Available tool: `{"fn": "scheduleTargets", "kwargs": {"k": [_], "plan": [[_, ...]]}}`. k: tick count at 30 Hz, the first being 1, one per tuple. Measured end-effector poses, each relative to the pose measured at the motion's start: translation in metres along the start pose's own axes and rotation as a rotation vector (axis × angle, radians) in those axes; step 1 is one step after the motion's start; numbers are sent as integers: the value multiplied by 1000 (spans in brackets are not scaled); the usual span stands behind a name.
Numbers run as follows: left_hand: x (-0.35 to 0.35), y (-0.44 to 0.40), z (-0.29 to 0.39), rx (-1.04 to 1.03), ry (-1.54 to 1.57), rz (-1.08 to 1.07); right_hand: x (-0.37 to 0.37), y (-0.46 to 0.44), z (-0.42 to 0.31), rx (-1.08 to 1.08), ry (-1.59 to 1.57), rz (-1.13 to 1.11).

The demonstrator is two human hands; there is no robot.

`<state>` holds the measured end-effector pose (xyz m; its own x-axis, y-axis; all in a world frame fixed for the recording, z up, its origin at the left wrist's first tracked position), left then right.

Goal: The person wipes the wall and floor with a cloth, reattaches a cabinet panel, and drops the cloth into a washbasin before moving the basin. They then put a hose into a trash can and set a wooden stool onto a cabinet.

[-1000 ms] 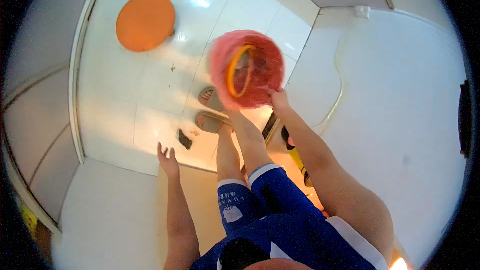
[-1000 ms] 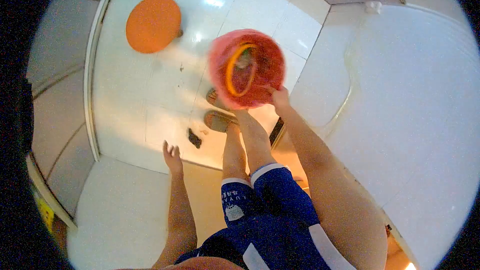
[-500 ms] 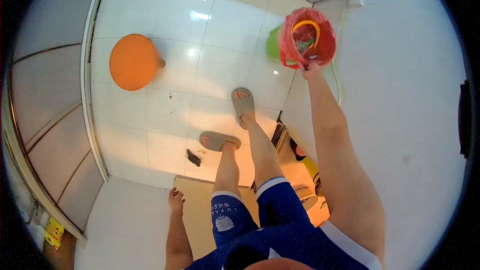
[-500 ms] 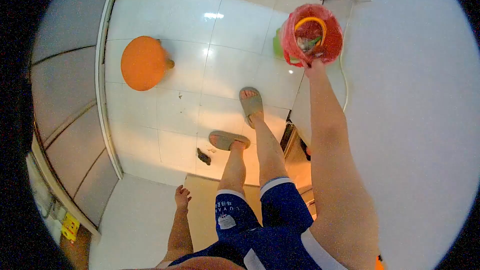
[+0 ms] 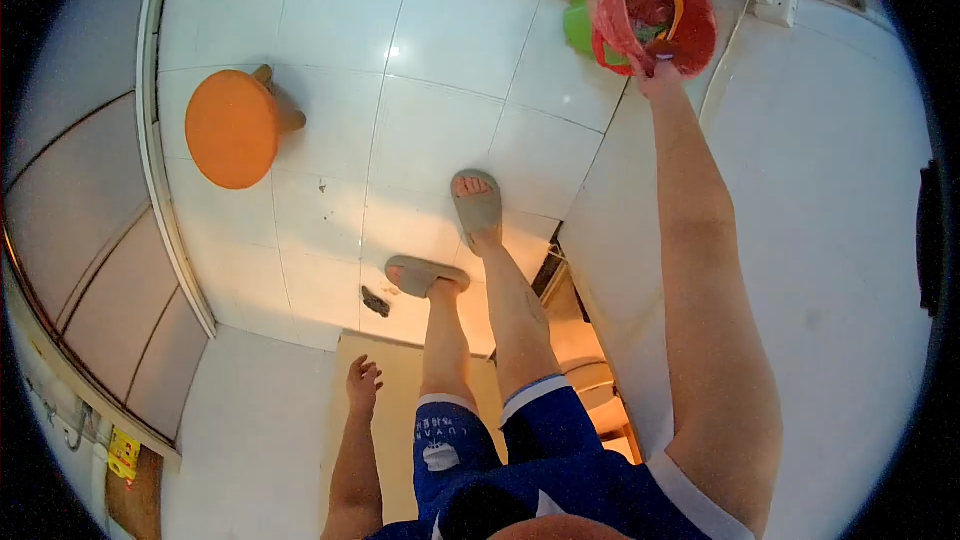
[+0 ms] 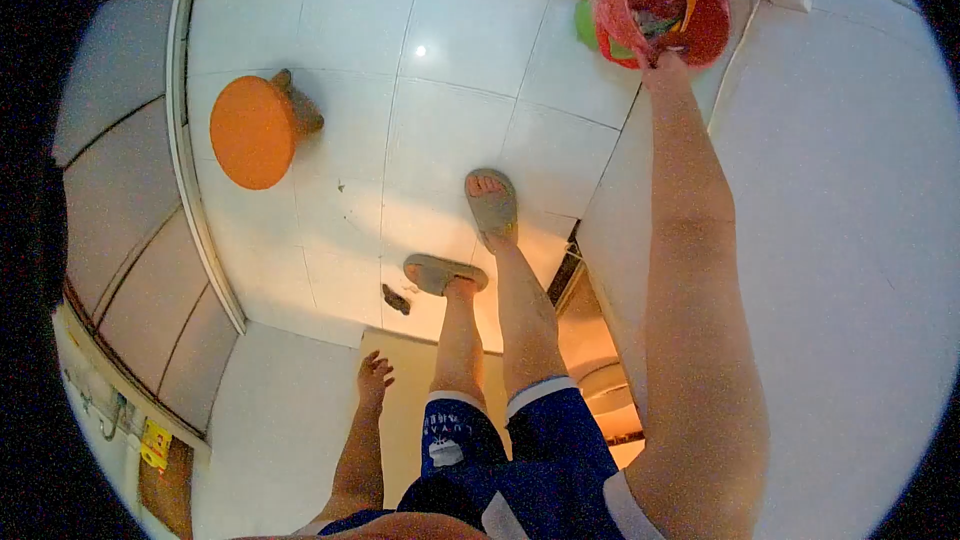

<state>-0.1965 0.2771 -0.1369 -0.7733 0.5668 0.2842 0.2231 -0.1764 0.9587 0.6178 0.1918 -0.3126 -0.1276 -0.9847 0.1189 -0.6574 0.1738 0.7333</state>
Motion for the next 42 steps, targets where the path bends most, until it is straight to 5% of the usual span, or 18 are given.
{"fn": "scheduleTargets", "kwargs": {"k": [8,14,16,18,20,21,23,27,29,30,35,36,37,39,40,42], "plan": [[-93,-21,120,-276,341,-98,20,96,21,-171,-76,-269],[-226,-25,201,-191,706,-499,34,291,70,-267,-92,-100],[-239,-35,225,-195,801,-462,74,320,115,-374,113,-120],[-237,-37,236,-205,896,-439,82,372,136,-426,179,-116],[-217,-38,240,-198,1071,-432,79,417,128,-49,913,-550],[-206,-34,239,-196,1070,-440,78,428,134,-44,913,-544],[-181,-24,220,-77,1158,-439,94,451,168,-591,221,-169],[-130,-59,164,-228,927,-406,116,459,199,-521,228,-282],[-92,-59,144,81,937,-119,117,455,210,-496,157,-291],[-74,-63,139,77,938,-117,111,454,210,-497,156,-294],[11,-94,116,-349,1192,-195,127,400,223,-407,351,-61],[-1,-60,128,-98,912,78,151,373,228,-415,357,-72],[-4,-65,129,-92,920,94,172,347,229,-375,445,-229],[-2,-78,145,-460,279,207,164,344,218,-346,545,-395],[-11,-81,158,-623,-51,249,139,361,186,-393,324,-228],[-56,-73,184,-388,402,-52,134,365,162,-427,112,-65]]}}
Point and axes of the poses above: each hand's wrist, its own y-axis away from the middle knuckle, its own x-axis out of the back of the hand, z = x × y, the point moved 6 cm from there along -y, towards the middle knuckle, and after that the axes turned 6 degrees about y, right-handed, at the moved point
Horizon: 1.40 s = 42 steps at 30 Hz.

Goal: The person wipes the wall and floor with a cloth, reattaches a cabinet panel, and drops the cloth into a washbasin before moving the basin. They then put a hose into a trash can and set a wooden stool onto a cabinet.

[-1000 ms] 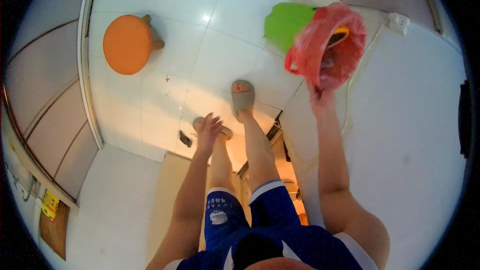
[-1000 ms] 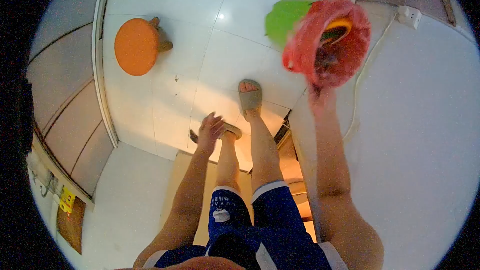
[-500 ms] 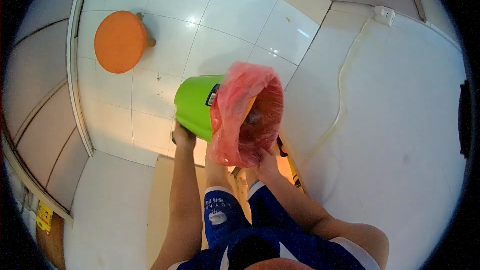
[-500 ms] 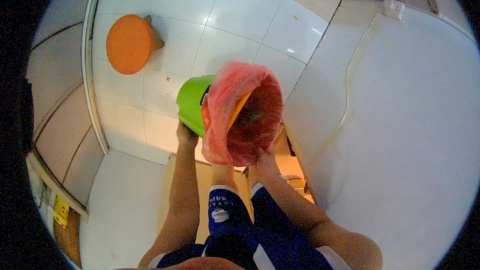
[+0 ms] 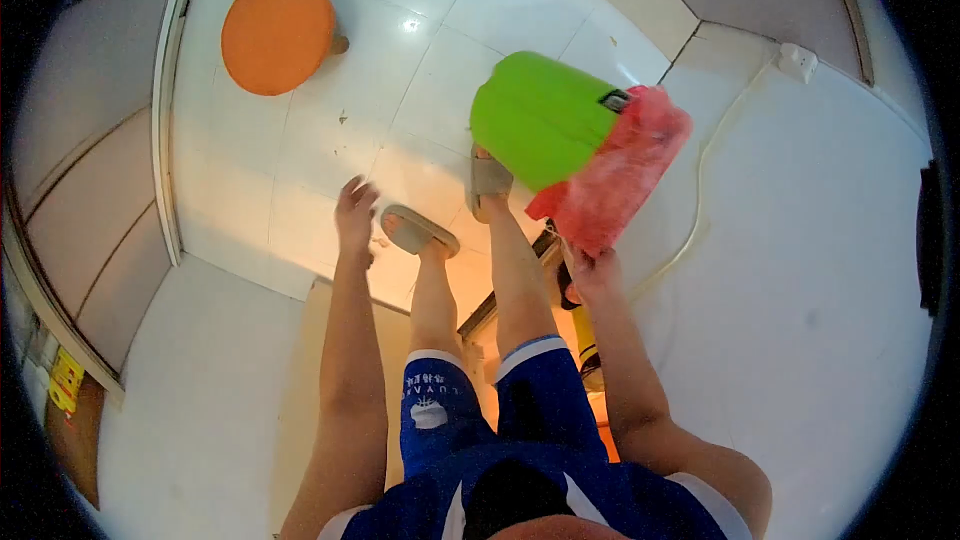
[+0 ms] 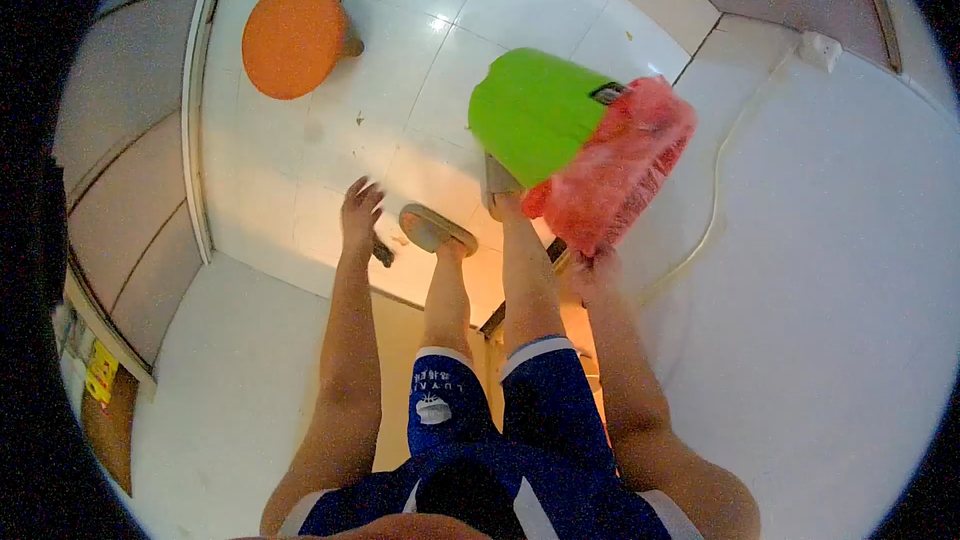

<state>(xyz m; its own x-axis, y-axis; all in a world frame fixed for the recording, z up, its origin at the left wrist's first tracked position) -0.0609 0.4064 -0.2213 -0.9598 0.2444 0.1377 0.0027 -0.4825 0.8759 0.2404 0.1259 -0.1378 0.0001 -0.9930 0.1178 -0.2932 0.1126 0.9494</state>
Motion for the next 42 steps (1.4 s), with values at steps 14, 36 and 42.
{"fn": "scheduleTargets", "kwargs": {"k": [14,36,42], "plan": [[-195,9,65,-25,229,-414,-5,37,-22,-476,-631,-426],[-205,71,127,-282,229,-287,44,35,-24,-236,-748,-646],[-211,68,129,-359,59,-317,-63,88,-66,-257,-117,-835]]}}
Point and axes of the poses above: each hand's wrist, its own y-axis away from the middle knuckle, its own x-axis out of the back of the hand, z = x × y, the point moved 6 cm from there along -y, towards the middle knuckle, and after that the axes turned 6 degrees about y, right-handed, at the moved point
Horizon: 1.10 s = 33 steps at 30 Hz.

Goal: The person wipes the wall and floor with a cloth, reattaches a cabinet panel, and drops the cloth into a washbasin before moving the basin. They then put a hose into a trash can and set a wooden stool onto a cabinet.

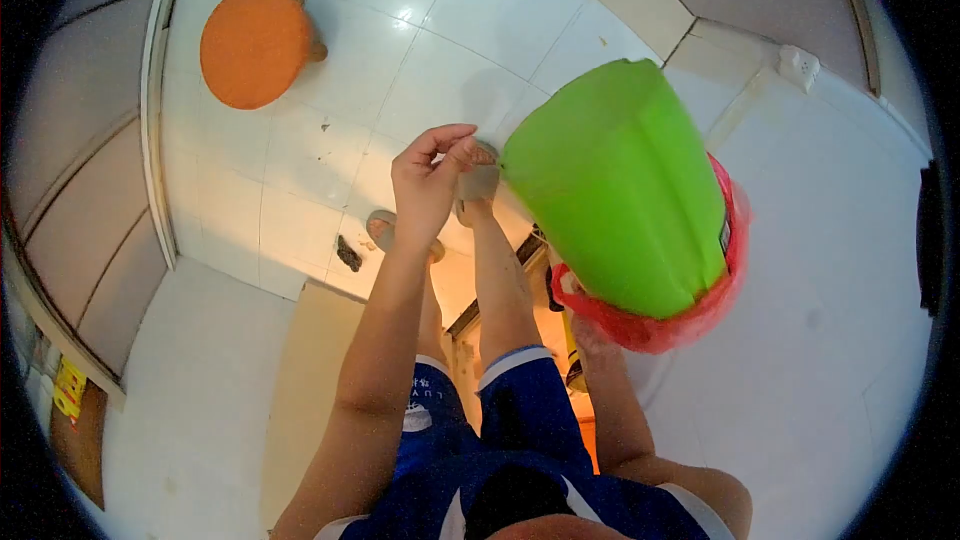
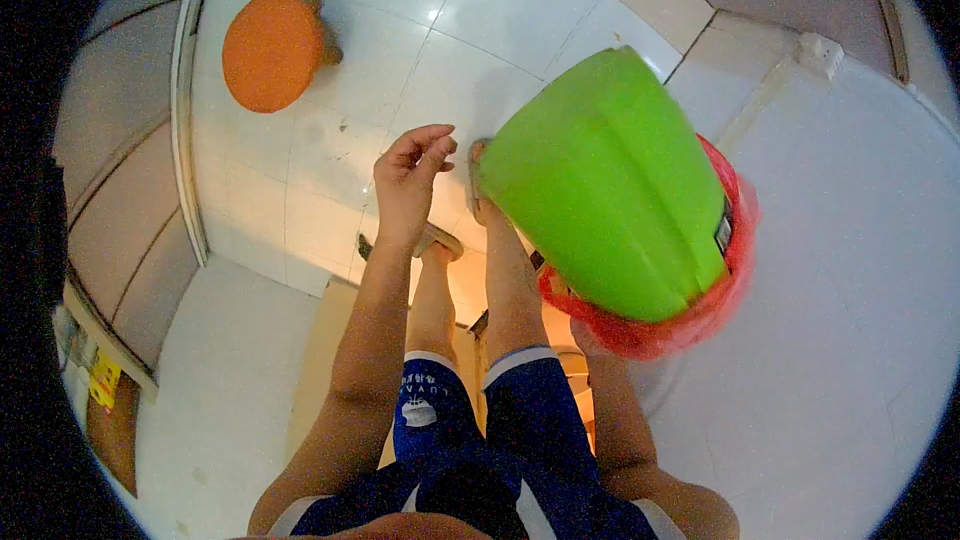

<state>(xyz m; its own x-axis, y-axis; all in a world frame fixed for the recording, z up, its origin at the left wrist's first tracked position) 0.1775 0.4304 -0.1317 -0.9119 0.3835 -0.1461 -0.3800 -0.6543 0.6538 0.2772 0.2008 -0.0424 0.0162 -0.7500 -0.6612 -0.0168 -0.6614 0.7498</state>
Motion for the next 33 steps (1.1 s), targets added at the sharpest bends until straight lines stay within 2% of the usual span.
{"fn": "scheduleTargets", "kwargs": {"k": [1,2,4,5,7,8,11,13,17,19,22,24,26,27,28,29,30,32,33], "plan": [[2,-3,-7,10,-36,11,16,10,-11,-165,625,210],[2,-6,-15,14,-38,-10,140,34,-2,-214,587,339],[19,-12,-42,108,-25,126,93,-1,-13,43,1082,613],[28,-14,-58,132,-15,153,93,-1,-11,60,1072,624],[40,-12,-70,173,-72,162,114,9,-3,310,-4,780],[47,-10,-76,216,-126,191,124,7,-4,321,-15,779],[56,-8,-90,273,-193,149,156,2,-6,378,42,751],[58,-13,-97,291,-245,130,166,3,-10,335,194,927],[52,-33,-119,241,-503,-11,156,-7,-15,371,219,1048],[38,-48,-124,205,-587,-79,158,-7,-19,470,261,1114],[4,-70,-124,146,-699,-191,168,-9,-27,498,187,1149],[-23,-84,-116,131,-661,-280,148,-3,-54,567,682,1266],[-54,-87,-98,103,-652,-318,115,0,-79,800,1148,1197],[-74,-85,-86,94,-622,-331,116,0,-82,802,1134,1211],[-90,-83,-83,82,-595,-344,119,1,-83,710,1220,1313],[-102,-81,-82,-37,-636,-377,123,2,-82,606,1304,1410],[-112,-75,-82,-39,-647,-387,127,3,-81,606,1288,1417],[-122,-65,-65,-189,-616,-264,142,5,-73,573,1075,1329],[-117,-70,-73,-76,-600,-237,148,4,-73,583,1062,1328]]}}
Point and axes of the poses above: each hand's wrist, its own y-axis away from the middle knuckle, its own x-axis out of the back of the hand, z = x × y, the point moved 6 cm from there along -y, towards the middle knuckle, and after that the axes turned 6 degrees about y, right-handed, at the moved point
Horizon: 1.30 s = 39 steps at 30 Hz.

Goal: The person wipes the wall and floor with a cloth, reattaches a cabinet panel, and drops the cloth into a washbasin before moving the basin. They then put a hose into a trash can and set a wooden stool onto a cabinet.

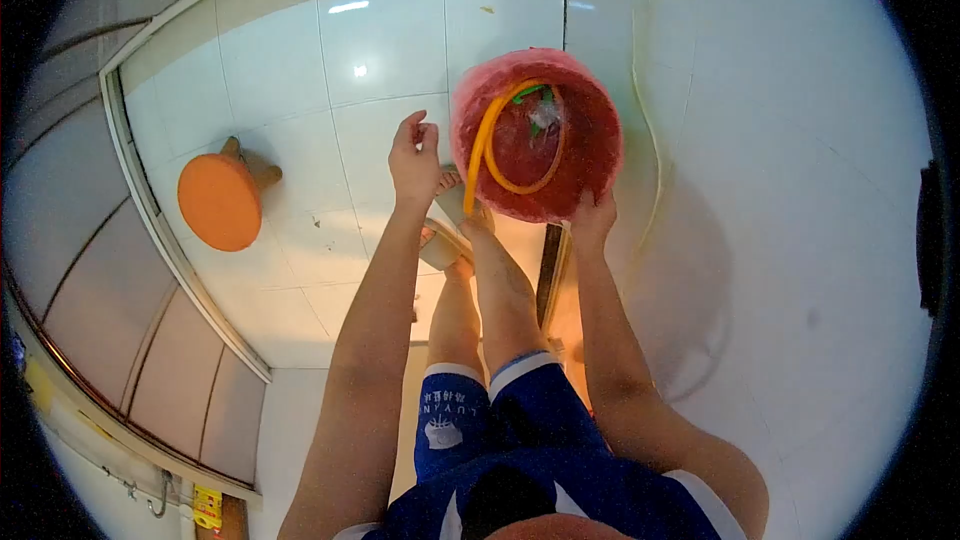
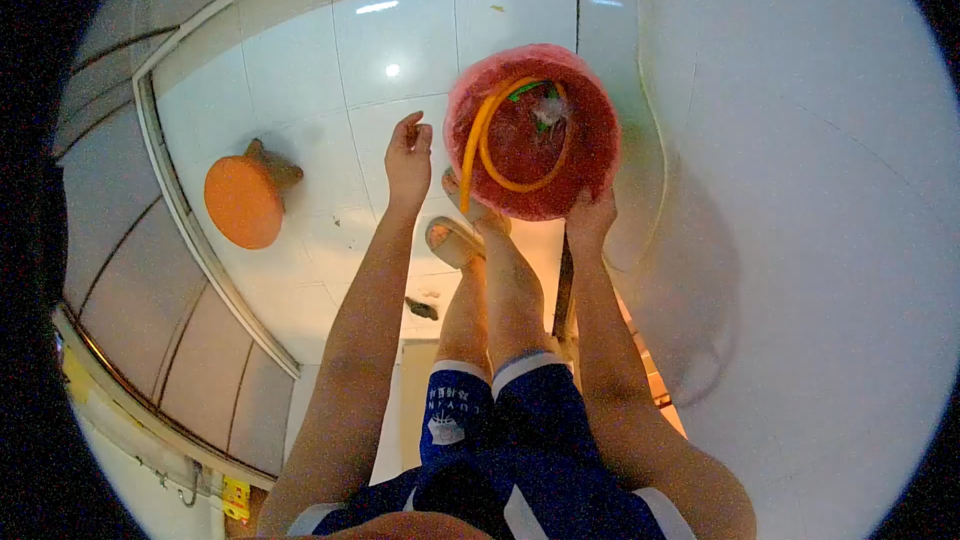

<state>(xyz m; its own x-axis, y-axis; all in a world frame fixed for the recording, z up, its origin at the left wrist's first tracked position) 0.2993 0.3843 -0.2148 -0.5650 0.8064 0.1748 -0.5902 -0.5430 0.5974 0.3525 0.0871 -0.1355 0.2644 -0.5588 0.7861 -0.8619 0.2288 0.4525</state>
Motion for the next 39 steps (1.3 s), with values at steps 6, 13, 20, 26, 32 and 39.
{"fn": "scheduleTargets", "kwargs": {"k": [6,13,20,26,32,39], "plan": [[5,-38,-49,92,-62,-25,-24,7,44,-475,-710,-69],[-82,-158,-55,-430,-606,-275,-74,-11,103,-348,-793,-34],[-219,-262,-66,-844,-790,-381,-91,-51,116,-277,-734,-2],[-225,-255,-121,-1173,-1140,-436,-110,-78,114,-211,-901,86],[-82,-184,-197,-907,-1283,-565,-109,-117,85,-142,-924,62],[81,-156,-261,-599,-1575,-382,-139,-230,-16,94,-1098,-67]]}}
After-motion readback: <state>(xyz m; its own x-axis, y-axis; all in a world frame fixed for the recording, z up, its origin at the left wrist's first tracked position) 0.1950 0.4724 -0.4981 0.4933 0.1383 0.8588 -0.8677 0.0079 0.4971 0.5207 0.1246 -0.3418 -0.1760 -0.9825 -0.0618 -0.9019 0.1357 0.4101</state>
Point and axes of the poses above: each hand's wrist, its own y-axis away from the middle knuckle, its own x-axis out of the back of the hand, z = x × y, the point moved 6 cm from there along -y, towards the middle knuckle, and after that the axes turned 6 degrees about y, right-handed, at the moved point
